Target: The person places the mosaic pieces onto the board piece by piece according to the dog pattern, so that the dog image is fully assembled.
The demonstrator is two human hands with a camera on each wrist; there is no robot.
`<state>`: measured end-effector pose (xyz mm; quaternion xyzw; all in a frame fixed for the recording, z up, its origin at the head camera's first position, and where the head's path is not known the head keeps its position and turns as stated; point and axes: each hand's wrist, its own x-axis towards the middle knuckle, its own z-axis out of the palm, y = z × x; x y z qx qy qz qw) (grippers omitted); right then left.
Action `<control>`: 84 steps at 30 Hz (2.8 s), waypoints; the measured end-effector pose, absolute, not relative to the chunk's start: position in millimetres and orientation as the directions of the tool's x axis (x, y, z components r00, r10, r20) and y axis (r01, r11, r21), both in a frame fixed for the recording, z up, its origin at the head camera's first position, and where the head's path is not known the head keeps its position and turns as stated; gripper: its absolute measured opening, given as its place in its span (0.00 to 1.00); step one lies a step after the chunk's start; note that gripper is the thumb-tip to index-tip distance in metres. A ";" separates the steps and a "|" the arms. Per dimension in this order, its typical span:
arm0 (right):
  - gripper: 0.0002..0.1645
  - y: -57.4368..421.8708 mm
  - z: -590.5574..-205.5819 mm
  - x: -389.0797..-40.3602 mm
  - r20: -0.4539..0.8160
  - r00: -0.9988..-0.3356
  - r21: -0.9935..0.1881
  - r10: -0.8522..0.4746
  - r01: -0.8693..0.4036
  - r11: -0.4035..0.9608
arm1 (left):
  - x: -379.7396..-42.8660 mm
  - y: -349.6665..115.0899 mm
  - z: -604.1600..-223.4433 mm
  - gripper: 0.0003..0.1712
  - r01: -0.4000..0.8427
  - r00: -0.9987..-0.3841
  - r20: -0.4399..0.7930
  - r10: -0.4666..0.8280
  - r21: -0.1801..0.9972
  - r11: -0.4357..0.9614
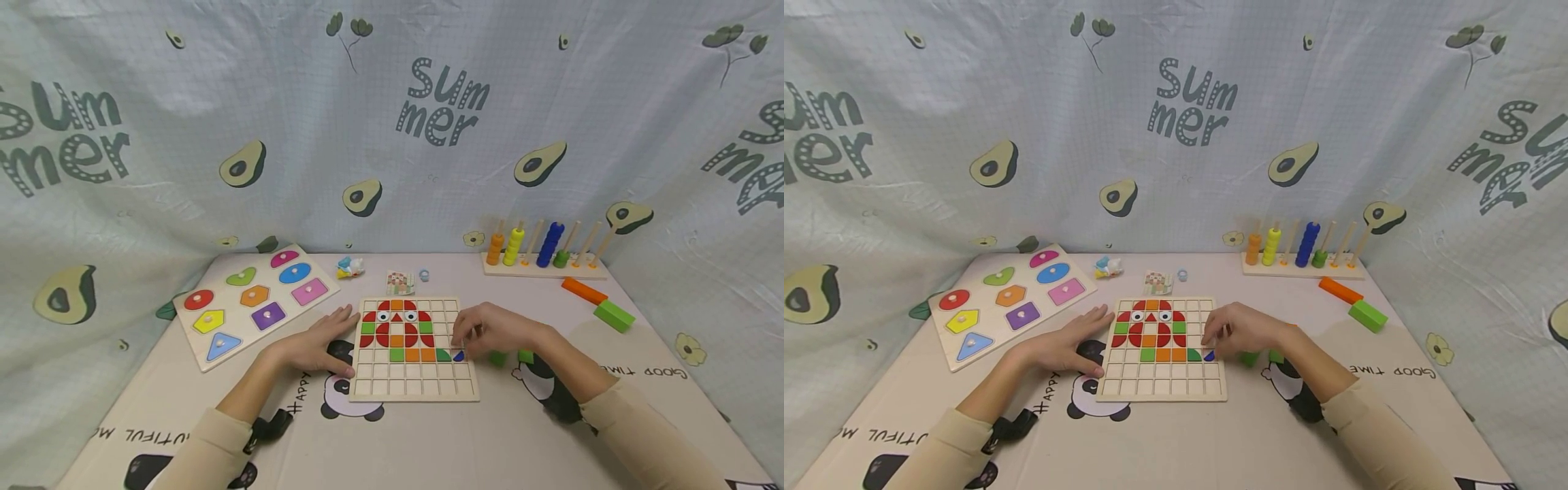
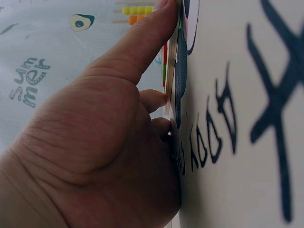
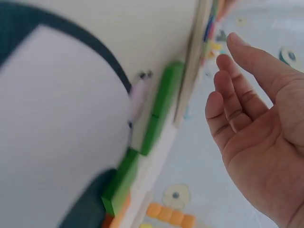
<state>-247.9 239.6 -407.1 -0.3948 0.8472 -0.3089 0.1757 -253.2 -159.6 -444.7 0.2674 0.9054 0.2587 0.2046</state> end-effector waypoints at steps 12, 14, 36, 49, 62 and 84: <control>0.19 312.7 -388.9 -247.7 0.065 -0.829 -0.648 -0.555 -0.458 0.609 | -253.4 -158.9 -445.0 0.64 0.380 -0.774 -0.234 0.589 0.572 0.727; 0.18 326.6 -390.8 -248.3 0.018 -0.851 -0.652 -0.524 -0.407 0.639 | -253.3 -158.9 -444.4 0.64 0.385 -0.771 -0.233 0.593 0.571 0.725; 0.14 371.5 -410.7 -252.0 -0.315 -0.808 -0.615 -0.498 -0.226 0.755 | -252.8 -159.7 -443.1 0.64 0.391 -0.765 -0.233 0.601 0.573 0.720; 0.08 352.1 -393.4 -251.2 -0.094 -0.876 -0.721 -0.472 -0.267 0.640 | -252.7 -159.6 -442.8 0.64 0.387 -0.765 -0.235 0.599 0.575 0.721; 0.07 222.8 -386.1 -255.7 0.065 -0.710 -0.763 -0.701 -0.488 0.424 | -253.7 -161.0 -444.5 0.64 0.399 -0.763 -0.232 0.603 0.566 0.722; 0.06 116.7 -408.2 -236.6 -0.027 -0.544 -0.594 -0.838 -0.666 0.451 | -252.6 -159.3 -442.2 0.64 0.390 -0.765 -0.235 0.599 0.571 0.722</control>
